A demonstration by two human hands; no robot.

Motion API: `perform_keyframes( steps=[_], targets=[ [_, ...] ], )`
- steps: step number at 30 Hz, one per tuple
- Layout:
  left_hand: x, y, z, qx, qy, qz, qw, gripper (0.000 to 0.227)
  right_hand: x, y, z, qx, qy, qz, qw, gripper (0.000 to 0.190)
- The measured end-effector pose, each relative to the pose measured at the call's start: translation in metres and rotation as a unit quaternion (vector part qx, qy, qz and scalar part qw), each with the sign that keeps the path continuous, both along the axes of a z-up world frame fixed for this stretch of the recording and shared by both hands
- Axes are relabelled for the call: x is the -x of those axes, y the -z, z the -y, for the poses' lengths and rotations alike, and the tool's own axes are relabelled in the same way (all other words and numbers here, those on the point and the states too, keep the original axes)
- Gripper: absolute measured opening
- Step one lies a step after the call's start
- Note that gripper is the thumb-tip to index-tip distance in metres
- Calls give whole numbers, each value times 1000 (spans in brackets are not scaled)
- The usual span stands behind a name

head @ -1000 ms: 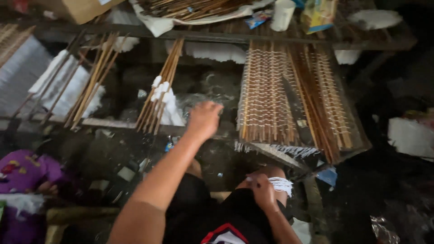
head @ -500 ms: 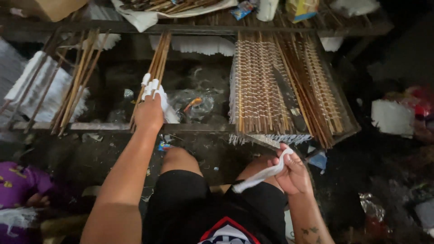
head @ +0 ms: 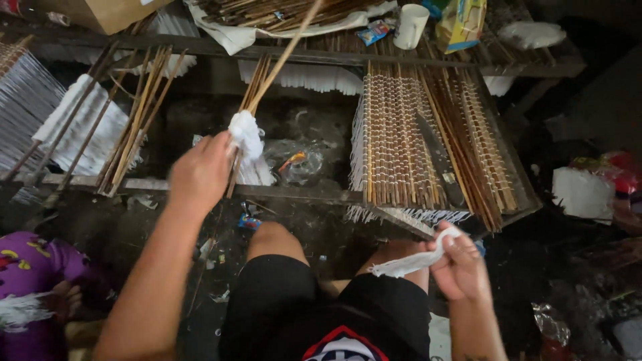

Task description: A person is manually weaving or wrapping white string around a wooden stick, likely preparing wicks or a similar component on a wooden frame.

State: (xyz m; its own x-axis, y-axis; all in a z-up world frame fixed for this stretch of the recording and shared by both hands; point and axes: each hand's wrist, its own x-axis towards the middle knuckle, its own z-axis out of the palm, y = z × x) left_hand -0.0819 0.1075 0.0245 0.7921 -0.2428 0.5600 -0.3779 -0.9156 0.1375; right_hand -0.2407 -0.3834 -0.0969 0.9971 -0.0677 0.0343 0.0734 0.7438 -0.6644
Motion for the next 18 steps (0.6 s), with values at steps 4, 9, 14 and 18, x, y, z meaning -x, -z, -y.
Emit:
perform_keyframes(
  steps=[4, 9, 14, 18],
  targets=[
    [95, -48, -21, 34, 34, -74, 996, 29, 4, -38, 16, 25, 25, 91, 995, 24],
    [145, 4, -49, 35, 100, 14, 994, 23, 1, -57, 24, 94, 230, 33, 968, 16],
    [161, 49, -46, 25, 107, 38, 993, 22, -4, -66, 13, 134, 356, -18, 925, 10],
    [161, 57, -41, 35, 105, -14, 994, 28, 0, -83, -5, 176, 390, -65, 902, 13]
  ],
)
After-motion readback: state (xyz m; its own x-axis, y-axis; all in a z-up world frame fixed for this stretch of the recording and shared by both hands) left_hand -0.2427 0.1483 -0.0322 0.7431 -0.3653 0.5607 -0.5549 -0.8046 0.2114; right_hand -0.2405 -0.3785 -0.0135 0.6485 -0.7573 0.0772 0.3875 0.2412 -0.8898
